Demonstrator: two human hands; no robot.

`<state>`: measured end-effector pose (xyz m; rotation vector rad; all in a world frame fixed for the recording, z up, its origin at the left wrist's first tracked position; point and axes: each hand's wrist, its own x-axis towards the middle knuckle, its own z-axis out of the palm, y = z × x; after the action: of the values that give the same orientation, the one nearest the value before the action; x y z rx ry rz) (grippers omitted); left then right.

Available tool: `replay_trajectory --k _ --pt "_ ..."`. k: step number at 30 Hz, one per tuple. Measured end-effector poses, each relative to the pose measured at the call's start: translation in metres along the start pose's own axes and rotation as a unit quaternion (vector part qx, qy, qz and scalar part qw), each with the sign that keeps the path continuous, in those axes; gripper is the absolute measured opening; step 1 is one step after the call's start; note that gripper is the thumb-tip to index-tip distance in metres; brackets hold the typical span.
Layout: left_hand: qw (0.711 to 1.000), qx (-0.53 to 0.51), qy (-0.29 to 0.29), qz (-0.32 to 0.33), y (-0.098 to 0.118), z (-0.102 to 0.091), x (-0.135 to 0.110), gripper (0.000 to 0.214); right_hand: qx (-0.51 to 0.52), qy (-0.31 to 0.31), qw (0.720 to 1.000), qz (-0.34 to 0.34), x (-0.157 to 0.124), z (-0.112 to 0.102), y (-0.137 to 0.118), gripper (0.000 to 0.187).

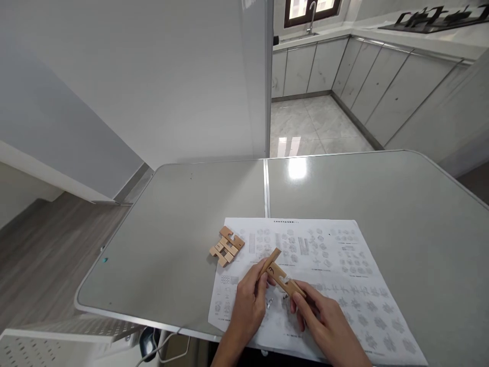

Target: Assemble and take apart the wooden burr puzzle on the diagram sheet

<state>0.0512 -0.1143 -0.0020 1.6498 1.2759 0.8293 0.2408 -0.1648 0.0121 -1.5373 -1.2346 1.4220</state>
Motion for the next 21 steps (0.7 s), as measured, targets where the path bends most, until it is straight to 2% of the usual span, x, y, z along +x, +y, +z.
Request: replay_trajectory --k 7,14,21 --pt "0.999 0.016 -0.019 0.037 -0.003 -0.001 0.000 0.041 0.009 -0.004 1.000 0.016 -0.002 0.000 -0.008 0.048" --pt "0.996 0.029 -0.039 0.073 -0.010 0.000 -0.003 0.051 -0.028 0.002 1.000 -0.002 -0.003 0.001 -0.022 0.045" --pt "0.995 0.008 -0.024 0.092 -0.014 -0.002 -0.002 0.049 -0.052 0.007 0.998 -0.020 0.002 0.000 -0.029 0.043"
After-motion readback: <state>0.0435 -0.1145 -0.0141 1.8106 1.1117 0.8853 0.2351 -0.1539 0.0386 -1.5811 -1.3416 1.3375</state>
